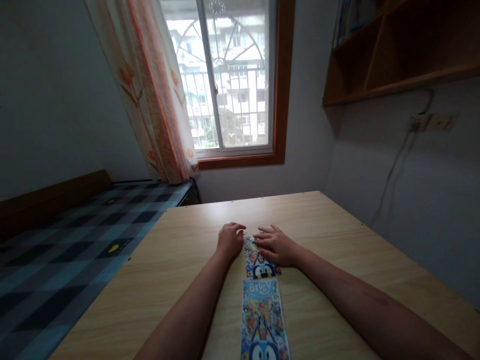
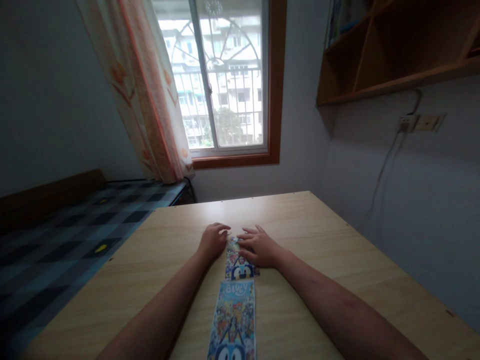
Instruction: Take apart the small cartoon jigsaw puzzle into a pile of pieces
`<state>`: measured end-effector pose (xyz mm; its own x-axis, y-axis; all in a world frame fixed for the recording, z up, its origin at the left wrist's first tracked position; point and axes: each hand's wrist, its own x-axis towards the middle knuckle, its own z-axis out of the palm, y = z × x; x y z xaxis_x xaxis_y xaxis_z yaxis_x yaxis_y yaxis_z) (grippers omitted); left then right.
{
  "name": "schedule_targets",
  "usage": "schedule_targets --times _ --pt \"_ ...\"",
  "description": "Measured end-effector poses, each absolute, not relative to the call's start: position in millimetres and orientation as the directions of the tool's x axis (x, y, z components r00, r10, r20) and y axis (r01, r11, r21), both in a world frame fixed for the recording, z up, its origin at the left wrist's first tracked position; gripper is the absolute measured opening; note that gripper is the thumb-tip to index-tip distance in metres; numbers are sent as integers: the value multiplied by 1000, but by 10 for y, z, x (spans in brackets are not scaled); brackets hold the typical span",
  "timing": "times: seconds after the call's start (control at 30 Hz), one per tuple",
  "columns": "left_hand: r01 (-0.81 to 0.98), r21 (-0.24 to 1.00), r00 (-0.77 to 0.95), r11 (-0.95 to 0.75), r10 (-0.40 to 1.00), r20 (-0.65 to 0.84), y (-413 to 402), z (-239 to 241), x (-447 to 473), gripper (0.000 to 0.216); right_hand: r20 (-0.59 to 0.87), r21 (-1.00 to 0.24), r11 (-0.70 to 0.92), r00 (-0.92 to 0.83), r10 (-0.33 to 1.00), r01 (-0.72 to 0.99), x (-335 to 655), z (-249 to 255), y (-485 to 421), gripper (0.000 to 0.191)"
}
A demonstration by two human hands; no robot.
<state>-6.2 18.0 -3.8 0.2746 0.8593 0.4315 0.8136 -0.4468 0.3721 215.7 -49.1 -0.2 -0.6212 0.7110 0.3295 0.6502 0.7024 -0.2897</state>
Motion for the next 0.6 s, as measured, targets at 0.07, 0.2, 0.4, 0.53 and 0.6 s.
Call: schedule_targets --times 0.07,0.2,0.4,0.53,0.6 --pt "786 346 350 -513 830 434 175 -45 -54 28 327 -296 705 -625 709 645 2157 -4 -489 41" --pt "732 306 456 -608 772 443 142 -35 -41 31 335 -302 708 -624 706 639 2157 1 -494 42" --pt "714 316 457 -625 758 466 126 -35 -47 27 382 -294 716 -609 695 633 2160 4 -488 49" --pt "711 302 466 -635 747 474 135 -37 -47 20 400 -283 714 -597 695 641 2160 -14 -478 50" --pt "720 299 456 -627 751 478 138 -33 -44 17 402 -282 706 -588 702 650 2159 -20 -477 50"
